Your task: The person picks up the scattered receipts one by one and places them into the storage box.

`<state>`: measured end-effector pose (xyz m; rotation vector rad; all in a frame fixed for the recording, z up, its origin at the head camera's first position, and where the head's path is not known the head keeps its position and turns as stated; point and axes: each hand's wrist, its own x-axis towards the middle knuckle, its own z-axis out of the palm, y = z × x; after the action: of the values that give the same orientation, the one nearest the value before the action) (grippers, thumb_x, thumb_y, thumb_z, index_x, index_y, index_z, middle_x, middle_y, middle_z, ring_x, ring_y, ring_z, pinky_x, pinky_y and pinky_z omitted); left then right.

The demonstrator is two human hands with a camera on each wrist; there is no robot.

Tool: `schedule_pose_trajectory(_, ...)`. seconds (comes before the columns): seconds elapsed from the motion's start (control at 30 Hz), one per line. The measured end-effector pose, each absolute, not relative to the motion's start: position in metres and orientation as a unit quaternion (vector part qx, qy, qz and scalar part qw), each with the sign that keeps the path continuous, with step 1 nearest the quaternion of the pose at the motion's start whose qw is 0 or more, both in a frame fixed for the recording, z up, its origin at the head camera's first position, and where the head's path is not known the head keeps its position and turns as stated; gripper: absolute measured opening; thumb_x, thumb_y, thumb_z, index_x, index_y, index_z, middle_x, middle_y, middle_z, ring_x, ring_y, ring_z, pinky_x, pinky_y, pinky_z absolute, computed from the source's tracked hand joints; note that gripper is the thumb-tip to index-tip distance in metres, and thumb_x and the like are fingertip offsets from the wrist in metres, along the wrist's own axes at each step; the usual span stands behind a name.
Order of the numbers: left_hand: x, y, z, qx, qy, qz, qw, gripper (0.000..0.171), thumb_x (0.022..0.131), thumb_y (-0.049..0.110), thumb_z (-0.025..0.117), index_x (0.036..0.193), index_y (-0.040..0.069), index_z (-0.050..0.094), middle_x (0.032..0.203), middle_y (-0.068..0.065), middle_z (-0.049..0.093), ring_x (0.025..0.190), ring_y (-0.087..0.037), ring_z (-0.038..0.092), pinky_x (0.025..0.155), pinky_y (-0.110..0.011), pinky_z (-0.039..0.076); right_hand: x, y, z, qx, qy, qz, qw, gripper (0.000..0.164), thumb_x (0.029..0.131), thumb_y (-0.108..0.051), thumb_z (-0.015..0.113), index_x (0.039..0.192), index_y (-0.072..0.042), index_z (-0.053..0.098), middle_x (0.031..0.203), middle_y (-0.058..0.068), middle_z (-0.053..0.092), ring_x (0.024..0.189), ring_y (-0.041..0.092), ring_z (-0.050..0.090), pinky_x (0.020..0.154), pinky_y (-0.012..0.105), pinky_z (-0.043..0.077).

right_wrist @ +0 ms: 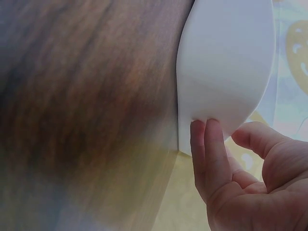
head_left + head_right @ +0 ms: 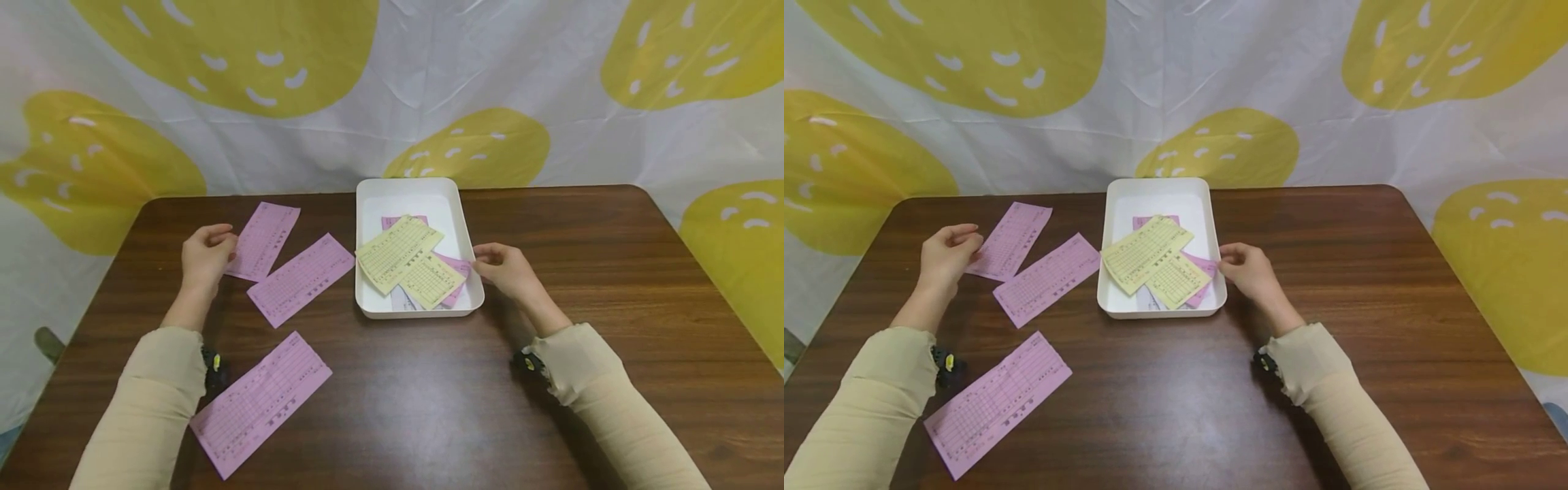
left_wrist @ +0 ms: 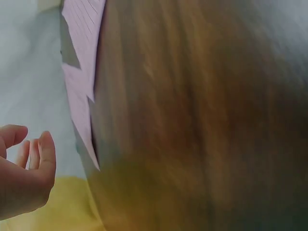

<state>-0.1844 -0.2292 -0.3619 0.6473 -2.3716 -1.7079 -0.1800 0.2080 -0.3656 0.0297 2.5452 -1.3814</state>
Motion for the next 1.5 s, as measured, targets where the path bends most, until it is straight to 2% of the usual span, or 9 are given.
schedule_pose_trajectory(0.23, -0.183, -0.247, -0.371, 0.249, -0.808, -0.531, 0.061, 0.044, 0.092, 0.01, 0.056, 0.133, -0.002, 0.051, 0.075, 0.022, 0.048, 0.068, 0.01, 0.048, 0.062, -0.004, 0.046, -0.18, 0.208, -0.366, 0.012, 0.872, -0.475, 0.122, 0.04, 0.093, -0.006, 0.054, 0.129, 0.012, 0.049, 0.118, 0.029, 0.058, 0.086, 0.007, 0.057, 0.077, 0.017, 0.056)
schedule_pose_trajectory(0.47, -0.178, -0.257, -0.379, 0.269, -0.843, -0.464, 0.028, 0.046, 0.09, 0.012, 0.059, 0.134, 0.0, 0.051, 0.108, -0.005, 0.06, 0.075, 0.005, 0.044, 0.067, -0.007, 0.038, -0.18, 0.208, -0.366, 0.01, 0.873, -0.474, 0.12, 0.039, 0.094, -0.005, 0.053, 0.129, 0.013, 0.05, 0.118, 0.03, 0.058, 0.09, 0.011, 0.058, 0.079, 0.02, 0.057)
schedule_pose_trajectory(0.67, -0.176, -0.26, -0.383, 0.243, -0.863, -0.442, 0.013, 0.049, 0.09, 0.012, 0.058, 0.136, -0.004, 0.048, 0.132, -0.024, 0.055, 0.103, -0.021, 0.056, 0.069, -0.01, 0.036, -0.179, 0.208, -0.366, 0.012, 0.874, -0.472, 0.12, 0.039, 0.093, -0.005, 0.053, 0.129, 0.012, 0.05, 0.117, 0.029, 0.059, 0.089, 0.01, 0.057, 0.079, 0.019, 0.056)
schedule_pose_trajectory(0.77, -0.175, -0.259, -0.382, 0.227, -0.869, -0.44, 0.004, 0.051, 0.091, 0.012, 0.057, 0.136, -0.005, 0.046, 0.133, -0.027, 0.054, 0.115, -0.031, 0.054, 0.07, -0.011, 0.035, -0.179, 0.209, -0.366, 0.012, 0.875, -0.47, 0.118, 0.039, 0.093, -0.006, 0.054, 0.128, 0.012, 0.051, 0.116, 0.028, 0.059, 0.086, 0.006, 0.056, 0.077, 0.018, 0.056)
schedule_pose_trajectory(0.93, -0.175, -0.256, -0.381, 0.203, -0.88, -0.43, -0.006, 0.052, 0.09, 0.013, 0.059, 0.135, -0.009, 0.045, 0.131, -0.03, 0.054, 0.114, -0.034, 0.054, 0.069, -0.011, 0.037, -0.18, 0.209, -0.367, 0.011, 0.874, -0.472, 0.116, 0.039, 0.093, -0.005, 0.053, 0.128, 0.012, 0.051, 0.116, 0.028, 0.059, 0.083, 0.003, 0.055, 0.075, 0.015, 0.055)
schedule_pose_trajectory(1.07, -0.175, -0.253, -0.381, 0.185, -0.901, -0.393, -0.007, 0.051, 0.088, 0.013, 0.06, 0.131, -0.011, 0.047, 0.128, -0.033, 0.055, 0.116, -0.041, 0.055, 0.085, -0.031, 0.049, -0.18, 0.208, -0.368, 0.011, 0.871, -0.476, 0.117, 0.039, 0.093, -0.005, 0.053, 0.128, 0.013, 0.05, 0.116, 0.029, 0.059, 0.081, 0.002, 0.054, 0.072, 0.014, 0.053)
schedule_pose_trajectory(1.13, -0.176, -0.252, -0.381, 0.18, -0.911, -0.372, -0.01, 0.05, 0.088, 0.013, 0.06, 0.13, -0.011, 0.048, 0.127, -0.033, 0.055, 0.117, -0.044, 0.053, 0.097, -0.044, 0.046, -0.18, 0.208, -0.368, 0.011, 0.871, -0.476, 0.117, 0.039, 0.093, -0.005, 0.053, 0.128, 0.013, 0.05, 0.115, 0.029, 0.059, 0.08, 0.001, 0.054, 0.072, 0.014, 0.053)
schedule_pose_trajectory(1.2, -0.177, -0.252, -0.38, 0.177, -0.919, -0.353, -0.013, 0.049, 0.088, 0.013, 0.06, 0.129, -0.011, 0.049, 0.126, -0.033, 0.056, 0.118, -0.045, 0.052, 0.103, -0.05, 0.042, -0.18, 0.208, -0.368, 0.012, 0.872, -0.475, 0.116, 0.039, 0.093, -0.005, 0.053, 0.128, 0.013, 0.05, 0.114, 0.028, 0.059, 0.081, 0.002, 0.054, 0.072, 0.014, 0.053)
schedule_pose_trajectory(1.5, -0.179, -0.251, -0.38, 0.17, -0.931, -0.32, -0.03, 0.048, 0.087, 0.014, 0.062, 0.127, -0.01, 0.051, 0.123, -0.031, 0.058, 0.116, -0.045, 0.053, 0.102, -0.051, 0.042, -0.179, 0.208, -0.367, 0.015, 0.872, -0.474, 0.12, 0.04, 0.093, -0.006, 0.054, 0.129, 0.012, 0.05, 0.116, 0.028, 0.059, 0.085, 0.006, 0.056, 0.073, 0.013, 0.053)
